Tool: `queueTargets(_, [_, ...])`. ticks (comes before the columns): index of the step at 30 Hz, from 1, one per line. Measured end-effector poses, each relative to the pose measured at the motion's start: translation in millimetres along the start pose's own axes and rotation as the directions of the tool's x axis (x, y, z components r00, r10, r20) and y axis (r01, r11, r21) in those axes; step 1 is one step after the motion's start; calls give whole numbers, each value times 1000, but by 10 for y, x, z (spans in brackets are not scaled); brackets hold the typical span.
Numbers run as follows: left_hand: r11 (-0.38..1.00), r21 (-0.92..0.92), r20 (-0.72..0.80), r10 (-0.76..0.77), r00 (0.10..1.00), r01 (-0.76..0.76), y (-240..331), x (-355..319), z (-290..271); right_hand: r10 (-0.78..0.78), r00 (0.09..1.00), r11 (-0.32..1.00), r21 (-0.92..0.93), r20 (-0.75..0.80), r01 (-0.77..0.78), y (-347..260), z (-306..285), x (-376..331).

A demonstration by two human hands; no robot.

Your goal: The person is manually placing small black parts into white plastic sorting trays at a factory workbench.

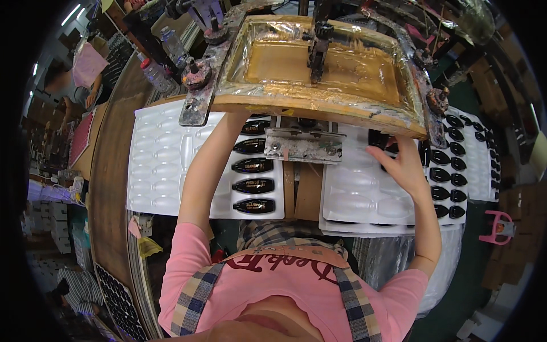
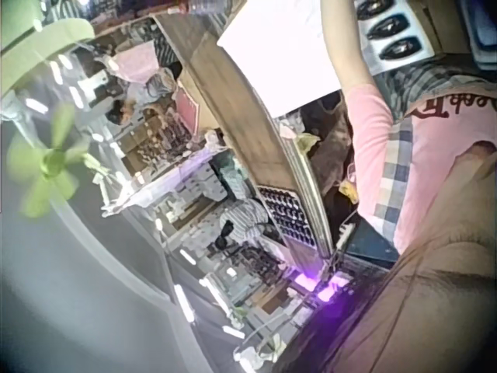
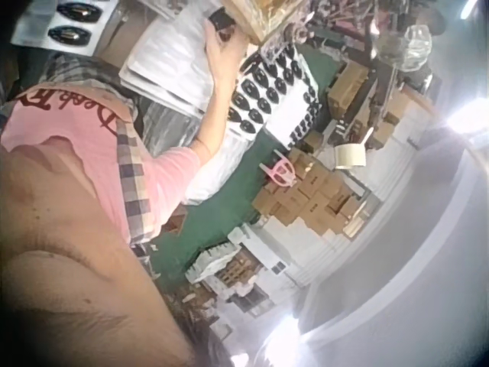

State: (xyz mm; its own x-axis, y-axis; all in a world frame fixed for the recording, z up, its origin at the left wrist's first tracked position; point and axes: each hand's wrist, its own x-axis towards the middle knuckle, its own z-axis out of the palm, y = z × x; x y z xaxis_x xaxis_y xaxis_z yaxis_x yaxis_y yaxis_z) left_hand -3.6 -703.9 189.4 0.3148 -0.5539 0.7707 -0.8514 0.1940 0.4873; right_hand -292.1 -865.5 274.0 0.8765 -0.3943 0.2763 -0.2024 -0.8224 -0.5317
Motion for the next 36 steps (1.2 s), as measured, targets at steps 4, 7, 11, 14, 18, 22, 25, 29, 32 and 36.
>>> queueTargets(4, [990, -82, 12, -117, 993, 117, -97, 70, 12, -52, 998, 996, 77, -29, 54, -39, 86, 90])
queueTargets(7, [972, -124, 7, -199, 980, 198, -128, 22, -83, -42, 999, 997, 64, 34, 40, -114, 133, 190])
queueTargets(11, [937, -199, 10, -292, 956, 288, -169, 8, -152, -13, 997, 992, 130, 72, 4, -282, 189, 289])
queueTargets(14, [891, -293, 5, -361, 932, 347, -221, 75, -198, -99, 994, 990, 109, 39, 95, -320, 290, 365])
queueTargets(18, [756, -483, -2, -506, 863, 442, -261, 120, -410, -290, 957, 956, 44, 9, 290, -305, 432, 487])
queueTargets(22, [629, -578, 15, -629, 777, 520, -314, 32, -772, -296, 954, 954, 54, 54, 294, -345, 533, 536])
queueTargets(25, [611, -509, -102, -743, 662, 607, -286, -158, -1052, -357, 932, 934, -8, 67, 358, -377, 618, 588])
queueTargets(29, [590, -590, -235, -778, 582, 550, -748, -644, -1273, -293, 942, 952, -43, 162, 303, -465, 654, 603])
queueTargets(32, [574, -627, -329, -808, 489, 527, -958, -872, -1249, -267, 949, 956, -75, 167, 282, -476, 699, 597])
queueTargets(36, [592, -591, -412, -805, 426, 547, -1063, -1003, -1154, -259, 949, 962, -36, 179, 270, -517, 678, 580])
